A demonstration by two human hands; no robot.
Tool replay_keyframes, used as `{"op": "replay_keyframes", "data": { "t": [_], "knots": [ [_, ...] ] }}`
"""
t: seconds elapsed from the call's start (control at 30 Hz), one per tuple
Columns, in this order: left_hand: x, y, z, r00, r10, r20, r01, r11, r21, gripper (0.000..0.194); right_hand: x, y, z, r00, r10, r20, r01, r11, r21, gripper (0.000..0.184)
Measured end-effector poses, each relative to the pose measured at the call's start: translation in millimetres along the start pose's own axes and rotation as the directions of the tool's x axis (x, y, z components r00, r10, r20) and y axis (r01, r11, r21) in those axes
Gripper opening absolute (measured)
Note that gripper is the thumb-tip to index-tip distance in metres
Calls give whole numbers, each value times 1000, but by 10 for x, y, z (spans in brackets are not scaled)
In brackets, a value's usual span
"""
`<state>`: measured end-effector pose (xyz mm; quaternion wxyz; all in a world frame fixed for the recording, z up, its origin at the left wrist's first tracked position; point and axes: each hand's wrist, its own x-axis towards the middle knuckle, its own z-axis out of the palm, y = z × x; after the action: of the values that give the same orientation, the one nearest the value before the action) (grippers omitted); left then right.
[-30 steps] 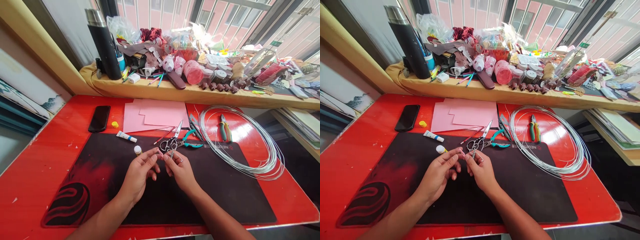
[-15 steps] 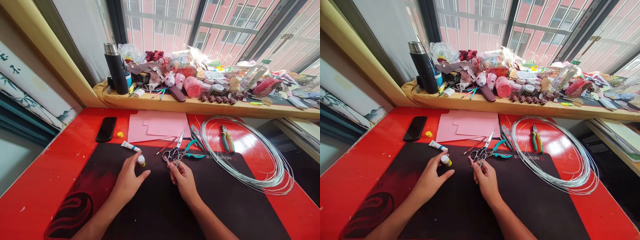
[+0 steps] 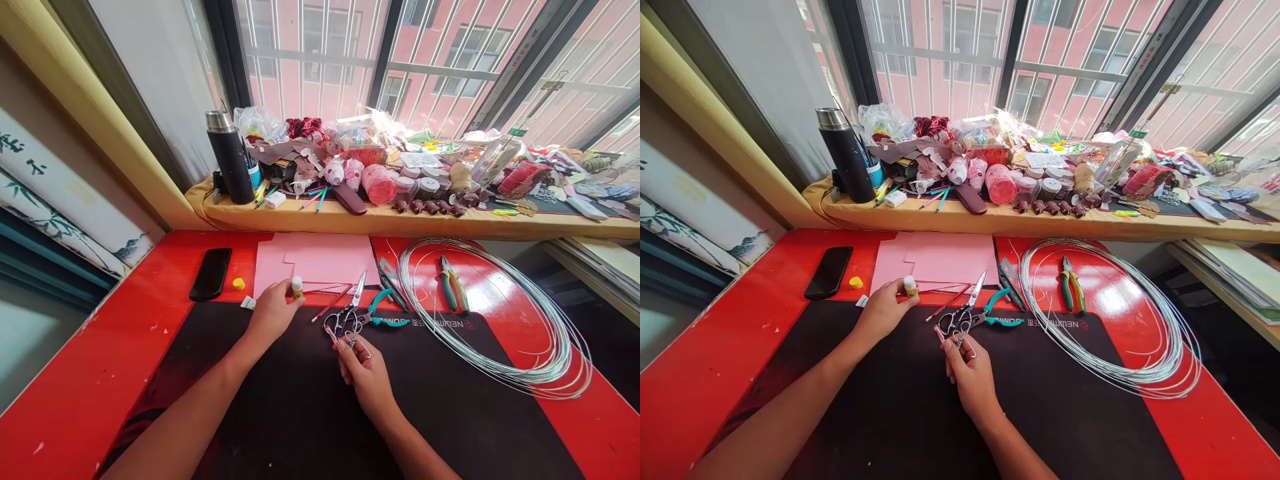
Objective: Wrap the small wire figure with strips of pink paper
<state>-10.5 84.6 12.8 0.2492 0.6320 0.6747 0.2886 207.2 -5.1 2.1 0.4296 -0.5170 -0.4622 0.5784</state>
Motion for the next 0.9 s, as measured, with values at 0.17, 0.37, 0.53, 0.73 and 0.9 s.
{"op": "replay_keyframes", "data": {
  "t": [0.17, 0.37, 0.53, 0.73, 0.9],
  "knots": [
    [196, -72, 129, 1000, -6, 23, 6, 1000, -13, 6, 2, 7, -9, 1000, 0, 15, 0, 1000, 1, 52],
    [143, -127, 194, 999, 29, -34, -29, 999, 13, 7, 25, 20, -7, 999, -5, 34, 5, 1000, -5, 49],
    [170, -121, 184, 992, 92, -91, -89, 995, 38, 21, 30, 58, -15, 999, -7, 33, 6, 1000, 18, 48],
    [-318, -39, -30, 912, 104, -396, -157, 982, -103, 35, 20, 75, -31, 999, -21, 33, 21, 1000, 19, 46],
    [-817, 90, 56, 990, -24, 140, 105, 788, -607, 40, 19, 53, -38, 998, -32, 62, 32, 999, 6, 44]
  ]
}}
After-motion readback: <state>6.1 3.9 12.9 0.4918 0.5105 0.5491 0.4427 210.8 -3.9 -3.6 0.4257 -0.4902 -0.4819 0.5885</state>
